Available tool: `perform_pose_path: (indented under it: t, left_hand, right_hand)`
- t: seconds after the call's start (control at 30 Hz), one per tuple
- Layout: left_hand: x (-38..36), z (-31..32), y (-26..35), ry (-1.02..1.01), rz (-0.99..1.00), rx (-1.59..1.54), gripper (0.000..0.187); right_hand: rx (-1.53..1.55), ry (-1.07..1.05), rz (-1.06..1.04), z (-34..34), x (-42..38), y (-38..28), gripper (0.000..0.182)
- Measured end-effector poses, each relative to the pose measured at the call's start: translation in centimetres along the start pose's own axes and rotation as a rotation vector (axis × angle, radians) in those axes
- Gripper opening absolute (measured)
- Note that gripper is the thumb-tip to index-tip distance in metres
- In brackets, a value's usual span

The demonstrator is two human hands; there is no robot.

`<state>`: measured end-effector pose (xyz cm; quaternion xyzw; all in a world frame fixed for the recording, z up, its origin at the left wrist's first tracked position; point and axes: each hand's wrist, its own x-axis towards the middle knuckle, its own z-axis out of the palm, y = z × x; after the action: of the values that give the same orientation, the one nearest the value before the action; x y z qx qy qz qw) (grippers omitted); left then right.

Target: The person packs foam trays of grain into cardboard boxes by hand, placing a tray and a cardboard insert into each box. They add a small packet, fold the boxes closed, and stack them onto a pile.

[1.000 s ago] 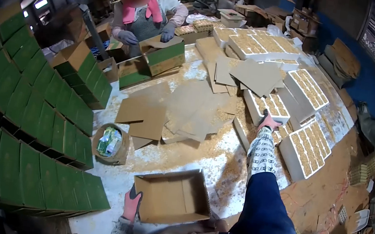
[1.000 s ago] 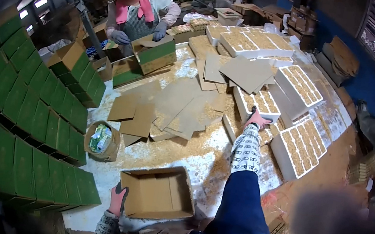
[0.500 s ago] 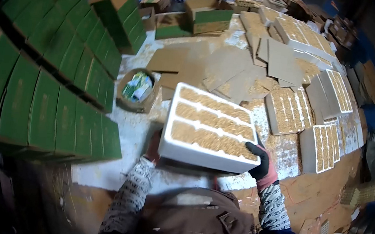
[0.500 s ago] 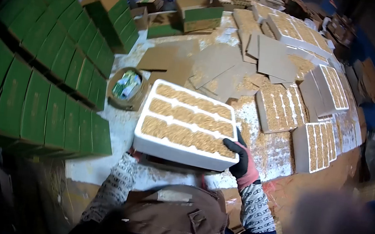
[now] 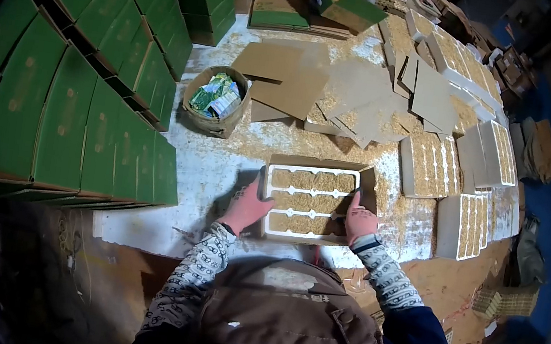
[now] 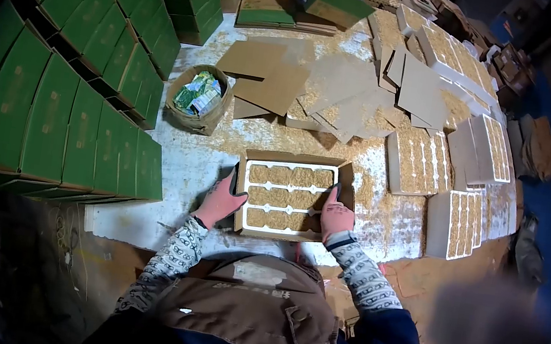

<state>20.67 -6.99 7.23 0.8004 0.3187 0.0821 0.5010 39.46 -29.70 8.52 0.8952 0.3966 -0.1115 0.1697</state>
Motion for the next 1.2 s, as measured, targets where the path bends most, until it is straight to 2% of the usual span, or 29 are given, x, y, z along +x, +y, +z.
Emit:
perform_pose_path:
  t: [0.07,0.13,0.2,0.23,0.27,0.3,0.33,0.37,0.4,0.47,0.5,0.53,0.57,0.6,0.63,0.67,0.7,0.73,0.77,0.8,0.87,0.9,0.93,1.0,1.03,1.07,1.1,1.17,1.2]
  left_hand:
    - [0.9,-0.2,-1.0,0.006,0.010,-0.036,0.061]
    - [1.2,-1.6,-1.1,-0.101,0.035,-0.201,0.063]
    - [1.2,-0.7,-4.7,-0.038,0.017,0.003,0.063]
    - [-0.1,-3.3,-0.4,-0.096,0.027,-0.167,0.065]
    - [-0.2,-3.1,-2.9,-0.088,0.049,-0.168,0.067]
    - [-0.2,-4.2,-2.3,-0.066,-0.092,-0.165,0.068]
    - [-0.7,-5.5,-1.0,-0.053,-0.237,-0.163,0.069]
    - [0.2,-8.0,1.3,-0.063,-0.250,-0.150,0.066]
    - [2.5,-10.5,3.0,-0.080,-0.259,-0.135,0.063]
    - [8.2,-9.9,-3.0,0.511,0.014,0.225,0.052]
    - [10.6,-10.8,-2.4,0.541,0.038,0.485,0.046]
    - [12.9,-11.7,-1.7,0.577,0.065,0.744,0.041]
    - [14.8,-12.2,-2.6,0.546,0.102,0.779,0.038]
    - [16.2,-12.3,-4.6,0.505,0.134,0.819,0.035]
    - [16.8,-12.3,-5.8,0.454,0.167,0.861,0.032]
    - [16.9,-13.0,-4.9,0.395,0.092,0.770,0.032]
    - [16.6,-13.9,-3.1,0.335,0.019,0.676,0.031]
    - [16.3,-14.3,-1.9,0.281,-0.056,0.577,0.031]
    - [15.6,-14.0,-1.5,0.476,-0.028,0.420,0.021]
    - [15.5,-13.9,-1.8,0.499,-0.037,0.266,0.020]
    - [15.2,-14.1,-2.8,0.541,-0.055,-0.039,0.019]
    - [14.9,-14.2,-2.9,0.527,-0.058,-0.061,0.025]
    - [14.3,-14.0,-2.0,0.629,0.029,0.080,0.027]
    - [11.9,-12.7,2.0,0.825,0.209,0.362,0.031]
    - [9.4,-12.1,4.3,0.647,0.437,0.485,0.031]
    - [7.7,-9.8,5.0,0.552,0.699,0.514,0.028]
    - [5.3,-7.6,7.0,0.304,0.783,0.616,0.029]
    - [1.3,-2.7,7.2,-0.282,0.647,1.125,0.037]
    - [-0.4,-1.6,3.5,-0.192,0.763,1.080,0.042]
  right_hand:
    - [0.044,-0.003,-0.030,1.8,3.1,-0.3,0.056]
    - [0.013,-0.062,-0.155,4.2,5.6,-0.2,0.044]
    - [0.122,-0.305,-0.252,-1.2,6.0,0.2,0.048]
    - [0.361,-0.302,-0.395,-3.8,6.8,1.6,0.047]
    - [1.085,-0.292,-0.124,-9.7,4.9,1.9,0.040]
    - [1.617,-0.271,0.056,-7.8,6.9,4.2,0.035]
    - [1.822,-0.057,0.091,-8.1,8.0,6.0,0.032]
    - [1.823,0.302,0.200,-7.7,9.8,6.2,0.033]
    - [1.418,0.508,0.382,-4.3,13.2,8.0,0.034]
    - [1.723,-0.052,0.856,-4.2,16.0,7.7,0.035]
    - [1.553,-0.069,0.666,-0.7,18.0,8.1,0.032]
    - [0.899,0.230,0.130,3.8,19.9,9.3,0.029]
    - [0.621,0.437,-0.072,4.5,20.3,9.6,0.026]
    - [0.638,0.520,-0.122,4.3,20.4,9.9,0.023]
    - [1.319,0.353,0.159,3.8,21.1,11.0,0.019]
    - [1.977,0.131,0.478,3.6,21.4,11.9,0.016]
    - [1.959,0.271,0.465,-1.2,18.0,11.5,0.013]
    - [1.853,0.293,0.524,-0.6,17.6,13.6,0.012]
    - [1.729,0.455,0.553,-0.8,16.4,14.9,0.012]
    - [1.843,0.539,0.418,-1.0,15.2,15.8,0.016]
    - [1.578,0.674,0.428,-1.5,12.7,17.6,0.017]
    - [1.348,0.699,0.567,-6.3,9.7,14.9,0.020]
    - [1.112,0.719,0.695,-11.0,6.7,12.0,0.024]
    - [0.719,1.076,0.343,-9.7,4.7,11.3,0.032]
    - [1.000,0.987,0.147,-12.4,2.2,8.3,0.041]
    - [0.845,1.021,-0.064,-12.4,1.2,6.8,0.048]
    - [0.742,1.029,-0.236,-13.5,-0.2,4.4,0.051]
    - [0.825,0.720,-0.460,-12.2,-2.4,1.5,0.050]
    - [0.675,0.717,-0.643,-13.0,-3.3,0.3,0.050]
